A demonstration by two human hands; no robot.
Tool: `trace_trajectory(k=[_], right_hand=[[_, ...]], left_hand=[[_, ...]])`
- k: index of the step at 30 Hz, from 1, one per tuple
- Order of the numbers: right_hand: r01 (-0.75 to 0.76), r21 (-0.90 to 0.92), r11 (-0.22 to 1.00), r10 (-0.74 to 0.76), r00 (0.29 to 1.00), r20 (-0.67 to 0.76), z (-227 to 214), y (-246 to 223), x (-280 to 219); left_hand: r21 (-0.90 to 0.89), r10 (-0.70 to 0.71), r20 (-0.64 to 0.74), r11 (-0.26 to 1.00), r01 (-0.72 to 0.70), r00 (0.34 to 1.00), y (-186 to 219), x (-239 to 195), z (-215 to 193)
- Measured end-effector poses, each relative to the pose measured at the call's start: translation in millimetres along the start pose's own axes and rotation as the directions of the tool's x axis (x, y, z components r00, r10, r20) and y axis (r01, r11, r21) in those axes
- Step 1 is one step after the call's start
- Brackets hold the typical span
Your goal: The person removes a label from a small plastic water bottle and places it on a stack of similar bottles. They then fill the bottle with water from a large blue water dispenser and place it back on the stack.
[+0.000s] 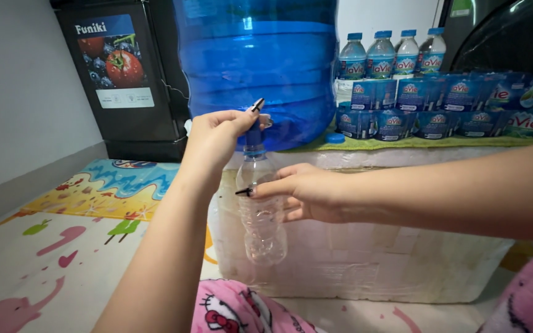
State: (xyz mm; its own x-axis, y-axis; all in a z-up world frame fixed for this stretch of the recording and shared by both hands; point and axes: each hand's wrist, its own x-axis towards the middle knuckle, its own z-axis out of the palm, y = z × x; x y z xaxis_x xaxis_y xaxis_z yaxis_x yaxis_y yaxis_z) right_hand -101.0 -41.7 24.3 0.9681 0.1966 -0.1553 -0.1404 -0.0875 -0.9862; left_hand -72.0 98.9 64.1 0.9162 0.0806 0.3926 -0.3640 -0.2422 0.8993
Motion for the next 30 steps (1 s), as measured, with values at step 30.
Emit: trace_trajectory(k=[30], right_hand=[[-0.05, -0.005, 0.999, 0.05, 0.996, 0.076, -2.4, -9.6, -7.4]], left_hand=[[-0.1, -0.008, -0.016, 0.995, 0.007, 1.0, 1.3, -4.2, -0.3]])
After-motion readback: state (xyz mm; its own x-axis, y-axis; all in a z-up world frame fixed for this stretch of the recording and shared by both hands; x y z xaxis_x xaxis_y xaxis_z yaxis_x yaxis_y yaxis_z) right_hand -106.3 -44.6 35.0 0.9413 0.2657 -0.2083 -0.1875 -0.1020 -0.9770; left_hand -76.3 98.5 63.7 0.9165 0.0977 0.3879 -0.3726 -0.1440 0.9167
